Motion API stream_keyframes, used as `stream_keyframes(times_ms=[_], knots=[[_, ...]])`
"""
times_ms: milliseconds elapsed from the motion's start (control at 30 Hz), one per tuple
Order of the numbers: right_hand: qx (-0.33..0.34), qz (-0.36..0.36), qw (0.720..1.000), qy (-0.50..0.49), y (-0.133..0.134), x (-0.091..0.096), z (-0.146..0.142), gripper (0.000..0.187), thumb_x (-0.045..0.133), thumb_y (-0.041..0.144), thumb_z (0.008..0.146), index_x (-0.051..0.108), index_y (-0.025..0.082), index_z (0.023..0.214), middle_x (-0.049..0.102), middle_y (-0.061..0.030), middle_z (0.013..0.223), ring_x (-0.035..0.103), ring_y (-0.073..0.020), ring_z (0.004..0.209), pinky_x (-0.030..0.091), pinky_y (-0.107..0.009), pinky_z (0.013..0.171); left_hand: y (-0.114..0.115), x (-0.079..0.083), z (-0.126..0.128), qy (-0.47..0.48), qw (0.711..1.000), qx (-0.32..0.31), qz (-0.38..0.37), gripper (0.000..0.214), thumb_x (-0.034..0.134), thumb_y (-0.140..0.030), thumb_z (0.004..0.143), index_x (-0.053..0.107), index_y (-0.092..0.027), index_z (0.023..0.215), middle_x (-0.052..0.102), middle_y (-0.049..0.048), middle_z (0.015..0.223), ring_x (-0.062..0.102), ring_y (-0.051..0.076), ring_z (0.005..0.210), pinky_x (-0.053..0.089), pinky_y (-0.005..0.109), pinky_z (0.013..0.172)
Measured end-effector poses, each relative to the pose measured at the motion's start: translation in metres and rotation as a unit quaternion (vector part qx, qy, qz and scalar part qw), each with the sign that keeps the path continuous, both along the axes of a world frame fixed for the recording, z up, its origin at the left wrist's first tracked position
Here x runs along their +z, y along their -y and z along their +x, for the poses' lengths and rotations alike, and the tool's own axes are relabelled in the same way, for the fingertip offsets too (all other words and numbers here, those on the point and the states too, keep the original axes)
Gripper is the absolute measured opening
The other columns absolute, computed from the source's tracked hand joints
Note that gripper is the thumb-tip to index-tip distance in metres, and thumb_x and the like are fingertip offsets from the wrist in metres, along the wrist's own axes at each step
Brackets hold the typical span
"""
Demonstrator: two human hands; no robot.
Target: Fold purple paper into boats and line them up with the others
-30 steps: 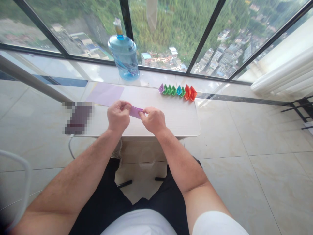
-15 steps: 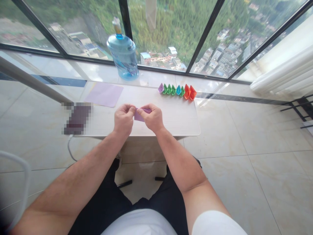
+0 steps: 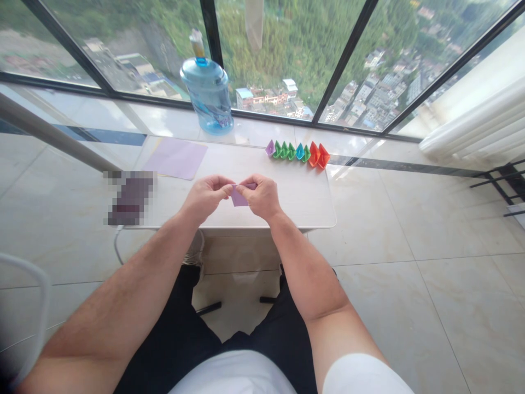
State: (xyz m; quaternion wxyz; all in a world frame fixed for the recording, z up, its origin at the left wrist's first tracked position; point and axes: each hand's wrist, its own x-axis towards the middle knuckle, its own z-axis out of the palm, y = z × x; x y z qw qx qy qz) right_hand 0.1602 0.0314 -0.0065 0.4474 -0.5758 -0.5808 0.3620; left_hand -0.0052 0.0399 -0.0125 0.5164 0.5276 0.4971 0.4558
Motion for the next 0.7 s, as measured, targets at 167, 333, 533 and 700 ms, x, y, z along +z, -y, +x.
stream_keyframes(times_ms=[167, 333, 533, 700], knots=[[0.013, -0.007, 1.000, -0.025, -0.001, 0.000, 0.001, 0.026, 0.079, 0.039, 0.068, 0.072, 0.018, 0.081, 0.070, 0.0004, 0.072, 0.061, -0.0149, 0.068, 0.049, -0.028, 0.065, -0.001, 0.003, -0.005, -0.064, 0.997, 0.001, 0.042, 0.015, 0.075, -0.030, 0.070, 0.070, -0.017, 0.068, 0.067, 0.0009, 0.066, 0.055, 0.013, 0.064, 0.042, 0.026, 0.062], [-0.016, -0.020, 0.994, -0.107, -0.004, -0.004, 0.000, 0.034, 0.080, 0.048, 0.068, 0.070, 0.017, 0.079, 0.067, 0.0001, 0.070, 0.059, -0.0143, 0.066, 0.049, -0.028, 0.062, 0.002, -0.003, 0.003, -0.015, 0.996, 0.072, 0.043, 0.013, 0.074, -0.028, 0.070, 0.069, -0.017, 0.067, 0.063, -0.0007, 0.062, 0.052, 0.012, 0.059, 0.038, 0.025, 0.058], [-0.045, -0.002, 0.985, -0.168, -0.008, -0.007, 0.001, 0.031, 0.079, 0.047, 0.070, 0.071, 0.018, 0.078, 0.070, -0.0020, 0.074, 0.062, -0.0156, 0.070, 0.051, -0.029, 0.065, 0.004, 0.000, 0.006, 0.017, 0.995, 0.097, 0.005, 0.010, 0.073, -0.024, 0.068, 0.068, -0.017, 0.063, 0.061, -0.0005, 0.057, 0.049, 0.011, 0.055, 0.036, 0.024, 0.054], [-0.049, 0.023, 0.980, -0.192, -0.007, -0.006, 0.000, 0.025, 0.074, 0.044, 0.075, 0.068, 0.019, 0.073, 0.065, 0.0008, 0.068, 0.056, -0.0127, 0.064, 0.046, -0.026, 0.060, 0.005, 0.003, 0.009, 0.006, 0.995, 0.097, -0.001, 0.010, 0.073, -0.023, 0.069, 0.068, -0.017, 0.062, 0.061, -0.0004, 0.056, 0.049, 0.011, 0.054, 0.036, 0.024, 0.053]])
